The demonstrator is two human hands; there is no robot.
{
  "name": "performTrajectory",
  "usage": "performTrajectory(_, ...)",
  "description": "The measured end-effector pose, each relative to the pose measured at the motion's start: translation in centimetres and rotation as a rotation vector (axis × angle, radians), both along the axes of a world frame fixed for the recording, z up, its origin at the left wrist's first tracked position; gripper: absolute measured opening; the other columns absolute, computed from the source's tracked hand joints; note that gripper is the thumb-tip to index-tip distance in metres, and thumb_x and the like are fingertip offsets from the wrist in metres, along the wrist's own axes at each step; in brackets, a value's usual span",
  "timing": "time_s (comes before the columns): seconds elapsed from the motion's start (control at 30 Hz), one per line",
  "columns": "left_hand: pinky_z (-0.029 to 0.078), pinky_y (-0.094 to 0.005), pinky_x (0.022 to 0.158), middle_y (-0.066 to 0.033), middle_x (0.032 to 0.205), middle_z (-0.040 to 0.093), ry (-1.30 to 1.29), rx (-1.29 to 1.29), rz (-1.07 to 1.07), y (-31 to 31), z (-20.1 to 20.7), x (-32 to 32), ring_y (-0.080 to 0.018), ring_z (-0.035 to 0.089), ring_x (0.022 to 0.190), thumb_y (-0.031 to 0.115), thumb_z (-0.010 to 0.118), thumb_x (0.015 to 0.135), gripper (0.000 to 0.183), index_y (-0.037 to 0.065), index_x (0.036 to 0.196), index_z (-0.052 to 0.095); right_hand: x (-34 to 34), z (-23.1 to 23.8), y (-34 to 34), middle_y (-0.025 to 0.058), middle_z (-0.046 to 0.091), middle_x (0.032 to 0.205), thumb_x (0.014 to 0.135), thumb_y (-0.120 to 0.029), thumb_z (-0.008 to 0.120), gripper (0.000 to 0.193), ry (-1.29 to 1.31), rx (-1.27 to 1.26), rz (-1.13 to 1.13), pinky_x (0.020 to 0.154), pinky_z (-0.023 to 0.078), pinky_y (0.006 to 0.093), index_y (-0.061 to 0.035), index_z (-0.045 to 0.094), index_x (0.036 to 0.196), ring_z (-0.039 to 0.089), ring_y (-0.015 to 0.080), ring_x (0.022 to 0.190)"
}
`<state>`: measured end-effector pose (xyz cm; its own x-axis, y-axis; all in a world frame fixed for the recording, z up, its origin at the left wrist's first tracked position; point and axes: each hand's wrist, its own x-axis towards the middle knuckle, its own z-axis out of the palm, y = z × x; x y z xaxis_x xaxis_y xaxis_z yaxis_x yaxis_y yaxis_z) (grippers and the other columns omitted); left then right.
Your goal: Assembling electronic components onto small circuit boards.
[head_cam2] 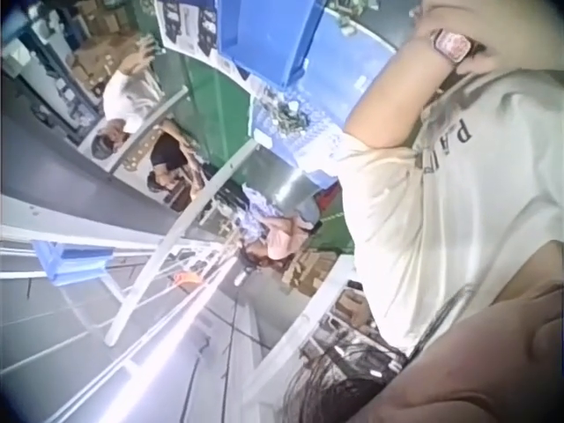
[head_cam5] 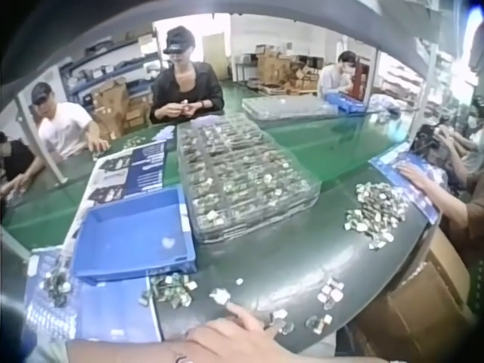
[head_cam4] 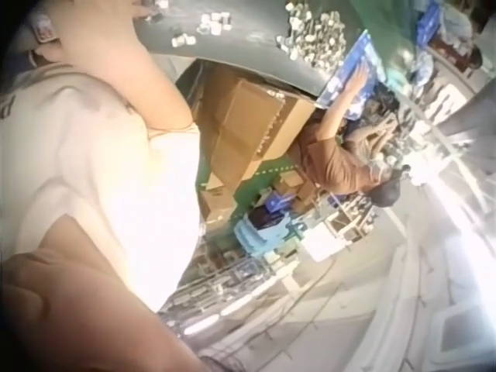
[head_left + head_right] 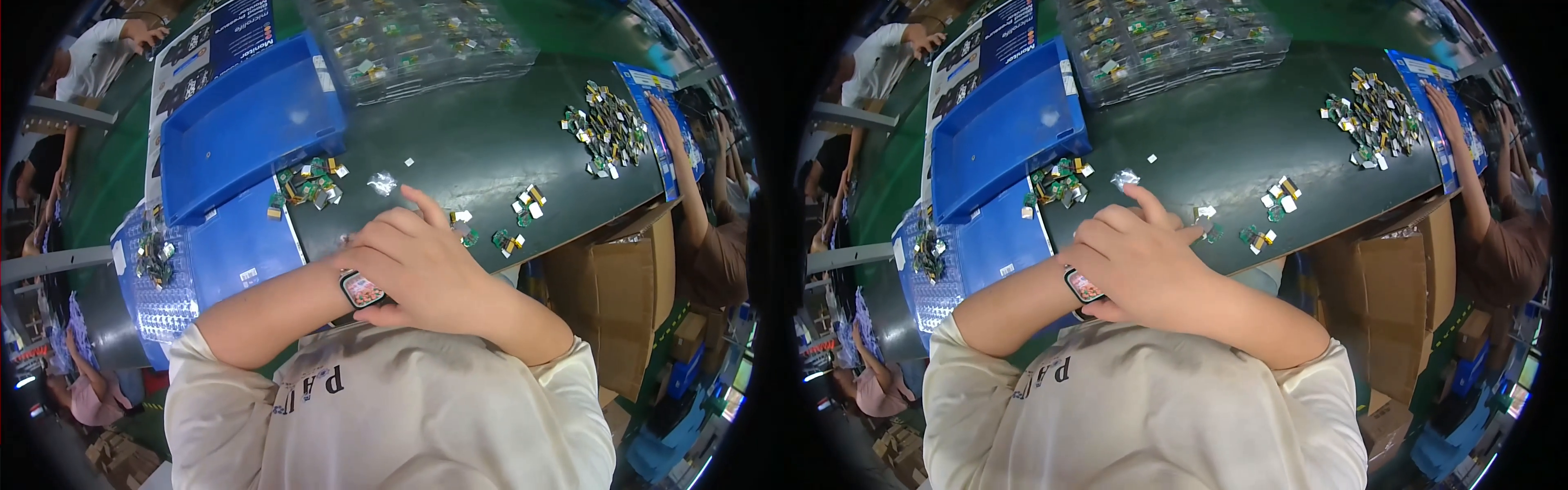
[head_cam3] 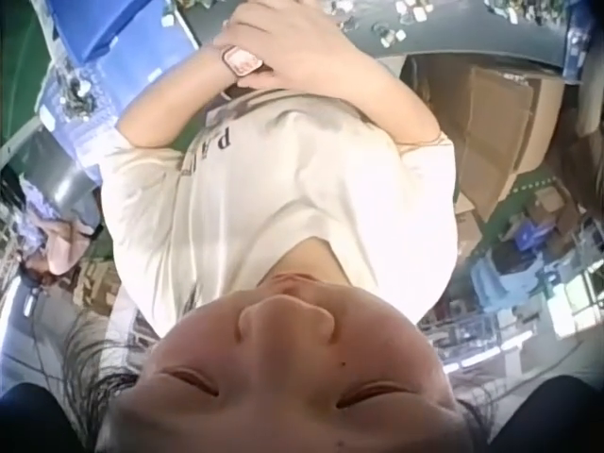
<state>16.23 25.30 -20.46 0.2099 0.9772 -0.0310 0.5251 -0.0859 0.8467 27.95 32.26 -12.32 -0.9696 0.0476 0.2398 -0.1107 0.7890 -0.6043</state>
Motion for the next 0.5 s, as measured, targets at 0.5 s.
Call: performTrajectory(0.5,0.047,-0.0303,0.088,-0.01,0.115,0.058,-0.558,-0.144,0.102,0.4,3.6,-0.9,-0.0185,0.057,0.103,0.016,0.053,0.086,0.032,0.003,0.115,0.059,-0.5,-2.5,-1.0,-0.0021,0.065,0.095,0.081,-0.007,0.053,0.043,0.129,-0.376,-0.201,0.102,0.023,0.0485,-0.0131,0.055,0.123,0.056,0.0202,0.1)
